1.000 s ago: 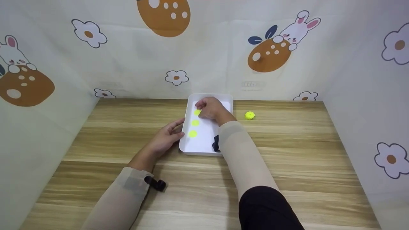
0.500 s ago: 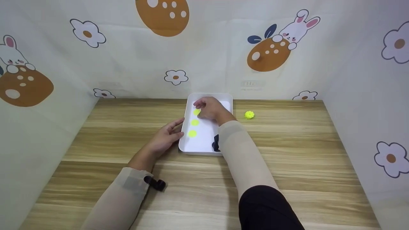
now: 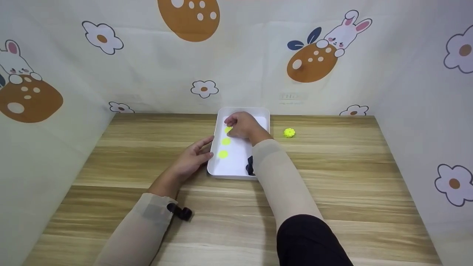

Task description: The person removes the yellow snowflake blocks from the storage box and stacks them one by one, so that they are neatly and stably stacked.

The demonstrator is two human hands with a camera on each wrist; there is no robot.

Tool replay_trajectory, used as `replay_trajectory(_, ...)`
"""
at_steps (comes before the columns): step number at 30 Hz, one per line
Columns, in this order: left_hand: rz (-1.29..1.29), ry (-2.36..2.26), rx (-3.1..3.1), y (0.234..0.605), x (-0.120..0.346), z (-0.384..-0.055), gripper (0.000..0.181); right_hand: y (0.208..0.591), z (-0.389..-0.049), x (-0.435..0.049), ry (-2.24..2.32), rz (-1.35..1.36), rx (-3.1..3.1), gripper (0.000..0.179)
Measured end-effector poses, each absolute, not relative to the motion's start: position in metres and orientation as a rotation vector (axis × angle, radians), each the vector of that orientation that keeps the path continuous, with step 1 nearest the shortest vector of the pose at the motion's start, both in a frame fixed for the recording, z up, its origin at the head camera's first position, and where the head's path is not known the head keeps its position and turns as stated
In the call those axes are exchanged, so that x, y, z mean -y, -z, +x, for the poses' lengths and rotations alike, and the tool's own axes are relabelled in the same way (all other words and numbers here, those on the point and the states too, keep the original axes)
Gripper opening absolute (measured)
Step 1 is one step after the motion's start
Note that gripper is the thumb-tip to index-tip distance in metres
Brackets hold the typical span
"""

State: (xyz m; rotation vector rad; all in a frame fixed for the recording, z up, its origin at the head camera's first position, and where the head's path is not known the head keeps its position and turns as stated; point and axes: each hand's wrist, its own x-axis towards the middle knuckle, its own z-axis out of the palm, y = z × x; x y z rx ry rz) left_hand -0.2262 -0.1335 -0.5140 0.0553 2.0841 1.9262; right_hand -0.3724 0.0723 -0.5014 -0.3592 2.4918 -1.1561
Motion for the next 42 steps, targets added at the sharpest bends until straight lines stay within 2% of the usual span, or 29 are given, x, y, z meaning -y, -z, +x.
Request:
replay_trajectory(12,0.111,-1.952,-2.089,0.514,0.132,-0.227,0.066,0.504,-0.374,-0.075,1.264,-0.385,-2.447,0.049)
replay_trajectory(20,0.122,-1.957,-2.093,0.515,0.132,-0.228,0.065,0.504,-0.376,-0.080,1.403,-0.368,-2.423,0.033)
replay_trajectory(27,0.068,-1.929,-2.105,0.513,0.132,-0.226,0.064,0.499,-0.377,-0.079,1.496,-0.241,-2.367,0.028)
replay_trajectory(42,0.073,-1.916,-2.128,0.511,0.132,-0.226,0.065,0.453,-0.372,-0.089,1.763,-0.095,-2.183,0.035)
